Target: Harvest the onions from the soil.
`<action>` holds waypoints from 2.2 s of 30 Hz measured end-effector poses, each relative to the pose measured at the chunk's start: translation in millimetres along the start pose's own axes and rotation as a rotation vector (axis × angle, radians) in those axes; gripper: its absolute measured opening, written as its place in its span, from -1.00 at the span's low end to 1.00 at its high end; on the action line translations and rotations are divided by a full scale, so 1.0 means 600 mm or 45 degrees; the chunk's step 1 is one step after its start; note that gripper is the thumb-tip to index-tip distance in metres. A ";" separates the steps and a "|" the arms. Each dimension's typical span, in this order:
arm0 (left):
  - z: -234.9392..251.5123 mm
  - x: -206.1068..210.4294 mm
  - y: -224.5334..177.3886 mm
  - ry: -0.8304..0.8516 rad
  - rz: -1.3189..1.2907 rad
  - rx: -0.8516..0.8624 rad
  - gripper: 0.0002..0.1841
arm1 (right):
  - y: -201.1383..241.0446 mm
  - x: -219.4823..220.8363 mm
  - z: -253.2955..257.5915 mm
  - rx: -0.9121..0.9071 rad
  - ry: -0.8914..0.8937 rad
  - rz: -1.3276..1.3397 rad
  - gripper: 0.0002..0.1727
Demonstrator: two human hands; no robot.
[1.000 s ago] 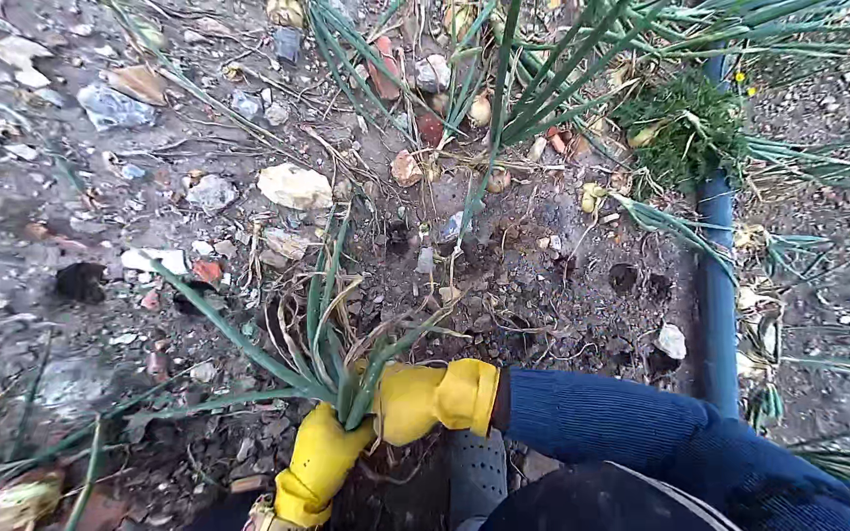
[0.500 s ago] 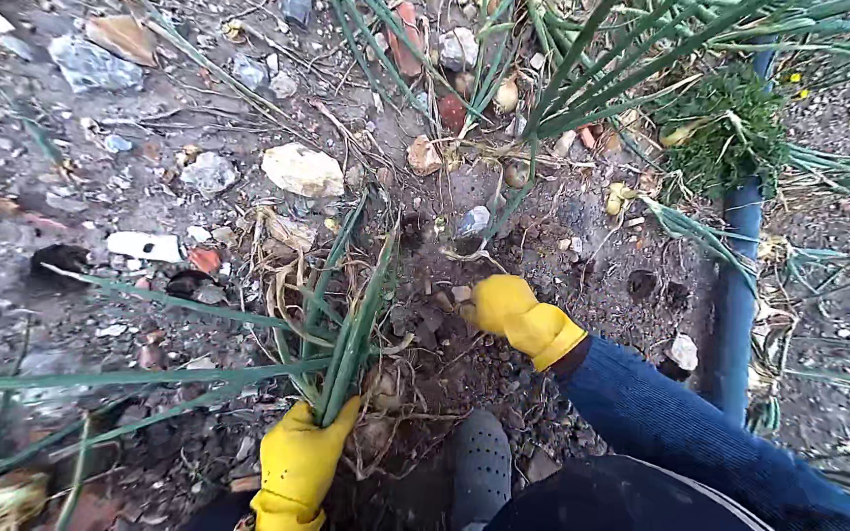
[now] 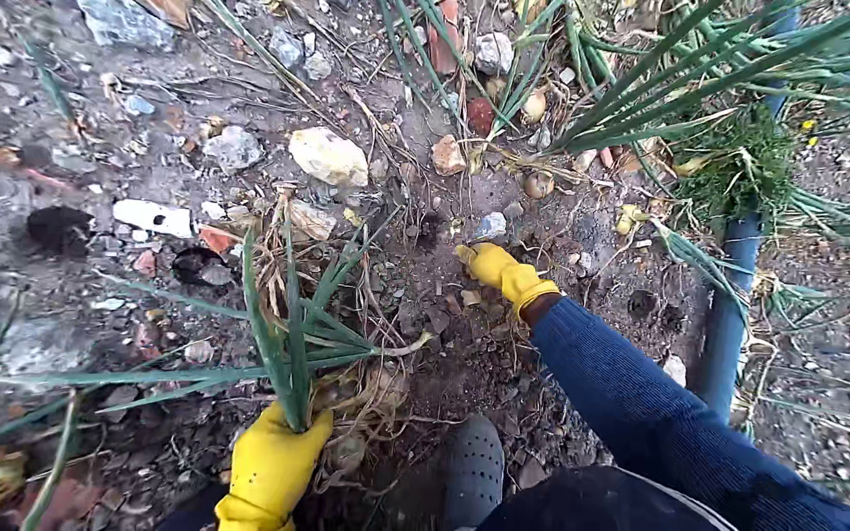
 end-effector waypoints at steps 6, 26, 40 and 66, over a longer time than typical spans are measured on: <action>0.013 0.010 0.005 -0.036 -0.141 0.100 -0.69 | -0.015 0.020 -0.007 -0.074 -0.157 0.631 -0.44; 0.039 0.004 0.009 -0.032 -0.564 0.221 -0.70 | 0.218 -0.207 -0.007 -0.569 -0.418 -0.274 -0.53; 0.047 0.019 0.010 -0.023 -0.754 0.265 -0.72 | -0.039 -0.096 0.043 -0.825 -0.510 -0.868 0.23; 0.048 0.013 -0.010 -0.129 -0.537 0.104 -0.67 | -0.004 -0.167 -0.082 -0.194 -0.190 -0.692 -0.67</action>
Point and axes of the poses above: each hand's wrist, its own z-axis towards the middle knuckle, its own x-axis out of the palm, y = z × x, the point moved 3 cm from there along z, towards the middle knuckle, and after that the axes turned 11 degrees about -x, right-handed, at the moved point
